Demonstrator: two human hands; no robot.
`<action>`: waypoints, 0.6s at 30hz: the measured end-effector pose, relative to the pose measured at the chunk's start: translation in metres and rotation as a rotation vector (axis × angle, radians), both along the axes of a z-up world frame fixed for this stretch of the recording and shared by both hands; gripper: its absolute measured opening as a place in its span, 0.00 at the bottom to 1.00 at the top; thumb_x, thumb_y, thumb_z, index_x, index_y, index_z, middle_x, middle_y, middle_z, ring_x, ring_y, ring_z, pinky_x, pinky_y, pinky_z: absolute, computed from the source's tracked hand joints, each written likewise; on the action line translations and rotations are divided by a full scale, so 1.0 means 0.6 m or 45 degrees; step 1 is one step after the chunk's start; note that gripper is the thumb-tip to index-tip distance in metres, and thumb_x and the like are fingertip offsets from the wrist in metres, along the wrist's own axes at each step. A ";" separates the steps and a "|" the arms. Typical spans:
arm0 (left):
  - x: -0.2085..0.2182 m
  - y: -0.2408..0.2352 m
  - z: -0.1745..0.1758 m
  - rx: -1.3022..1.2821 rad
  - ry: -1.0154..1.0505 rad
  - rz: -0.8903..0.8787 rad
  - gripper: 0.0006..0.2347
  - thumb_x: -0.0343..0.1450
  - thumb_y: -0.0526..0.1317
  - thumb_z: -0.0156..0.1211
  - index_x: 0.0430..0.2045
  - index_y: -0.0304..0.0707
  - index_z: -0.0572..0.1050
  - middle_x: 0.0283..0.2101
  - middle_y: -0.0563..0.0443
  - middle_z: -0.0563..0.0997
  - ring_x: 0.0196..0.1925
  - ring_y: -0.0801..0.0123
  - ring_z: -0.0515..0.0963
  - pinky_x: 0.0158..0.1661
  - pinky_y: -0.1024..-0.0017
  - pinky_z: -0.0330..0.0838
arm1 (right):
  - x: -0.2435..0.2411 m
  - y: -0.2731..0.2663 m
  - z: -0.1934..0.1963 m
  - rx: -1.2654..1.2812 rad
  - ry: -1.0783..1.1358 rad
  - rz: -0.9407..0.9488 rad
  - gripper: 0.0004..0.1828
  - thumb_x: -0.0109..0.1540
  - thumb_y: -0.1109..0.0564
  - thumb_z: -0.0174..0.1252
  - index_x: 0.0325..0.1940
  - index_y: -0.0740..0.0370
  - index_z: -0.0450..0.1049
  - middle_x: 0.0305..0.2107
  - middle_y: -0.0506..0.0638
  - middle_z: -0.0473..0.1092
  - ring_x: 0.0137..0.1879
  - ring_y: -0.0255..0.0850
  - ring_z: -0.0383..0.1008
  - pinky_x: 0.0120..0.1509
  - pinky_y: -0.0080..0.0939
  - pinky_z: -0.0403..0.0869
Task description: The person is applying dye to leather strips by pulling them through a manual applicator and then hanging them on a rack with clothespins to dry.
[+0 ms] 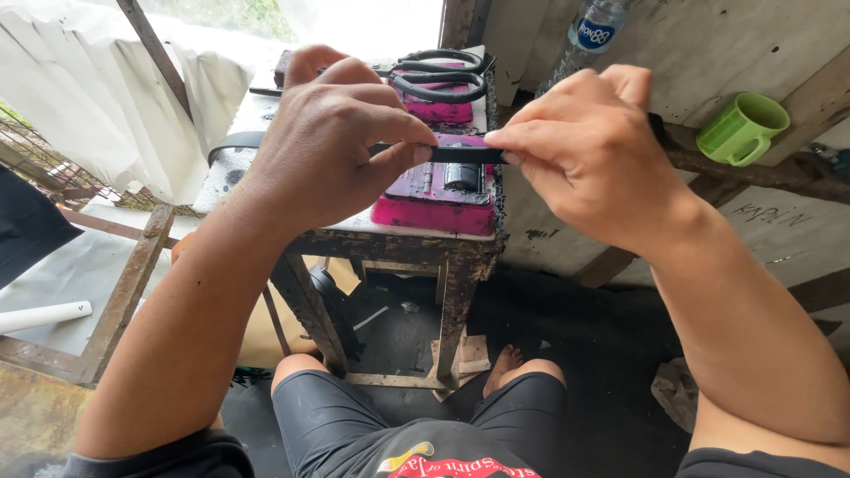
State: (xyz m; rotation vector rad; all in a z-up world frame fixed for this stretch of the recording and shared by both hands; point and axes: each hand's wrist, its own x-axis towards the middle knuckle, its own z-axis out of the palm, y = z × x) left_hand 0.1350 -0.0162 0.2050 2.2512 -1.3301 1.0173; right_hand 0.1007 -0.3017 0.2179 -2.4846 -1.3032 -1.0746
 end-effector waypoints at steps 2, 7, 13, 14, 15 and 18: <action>-0.001 0.014 0.002 0.009 -0.009 0.022 0.06 0.78 0.45 0.64 0.36 0.54 0.87 0.31 0.60 0.83 0.43 0.58 0.79 0.53 0.54 0.55 | 0.011 0.001 -0.005 0.002 0.080 -0.004 0.11 0.66 0.66 0.69 0.48 0.52 0.86 0.40 0.42 0.79 0.50 0.39 0.73 0.59 0.50 0.50; 0.001 0.056 0.003 0.048 -0.045 0.126 0.06 0.80 0.45 0.65 0.36 0.54 0.87 0.31 0.60 0.85 0.43 0.60 0.80 0.55 0.56 0.55 | 0.035 0.003 -0.001 0.027 0.275 -0.045 0.10 0.66 0.61 0.70 0.49 0.47 0.85 0.37 0.38 0.77 0.51 0.35 0.72 0.60 0.48 0.51; 0.004 0.098 -0.003 0.050 -0.042 0.219 0.05 0.79 0.45 0.68 0.37 0.53 0.87 0.35 0.59 0.86 0.48 0.57 0.80 0.55 0.53 0.54 | 0.047 0.032 0.010 -0.018 0.489 -0.050 0.08 0.66 0.58 0.66 0.48 0.48 0.85 0.35 0.37 0.78 0.50 0.36 0.71 0.63 0.52 0.52; 0.004 0.105 -0.005 0.069 -0.047 0.243 0.05 0.80 0.45 0.68 0.37 0.54 0.87 0.35 0.59 0.86 0.47 0.56 0.80 0.54 0.53 0.54 | 0.049 0.038 0.009 -0.014 0.484 -0.025 0.08 0.65 0.58 0.67 0.48 0.48 0.85 0.35 0.37 0.78 0.49 0.37 0.71 0.61 0.52 0.52; 0.004 0.111 -0.006 0.089 -0.052 0.268 0.05 0.80 0.45 0.68 0.36 0.54 0.87 0.35 0.59 0.85 0.47 0.56 0.80 0.53 0.53 0.55 | 0.052 0.045 0.007 -0.009 0.480 0.001 0.08 0.65 0.58 0.68 0.48 0.48 0.85 0.34 0.38 0.78 0.49 0.37 0.70 0.60 0.52 0.52; 0.001 0.128 -0.008 0.087 -0.044 0.316 0.04 0.80 0.44 0.70 0.35 0.54 0.87 0.34 0.59 0.85 0.47 0.57 0.80 0.56 0.51 0.56 | 0.061 0.061 0.002 -0.020 0.464 0.028 0.07 0.66 0.56 0.68 0.47 0.46 0.85 0.32 0.34 0.75 0.46 0.36 0.67 0.60 0.49 0.52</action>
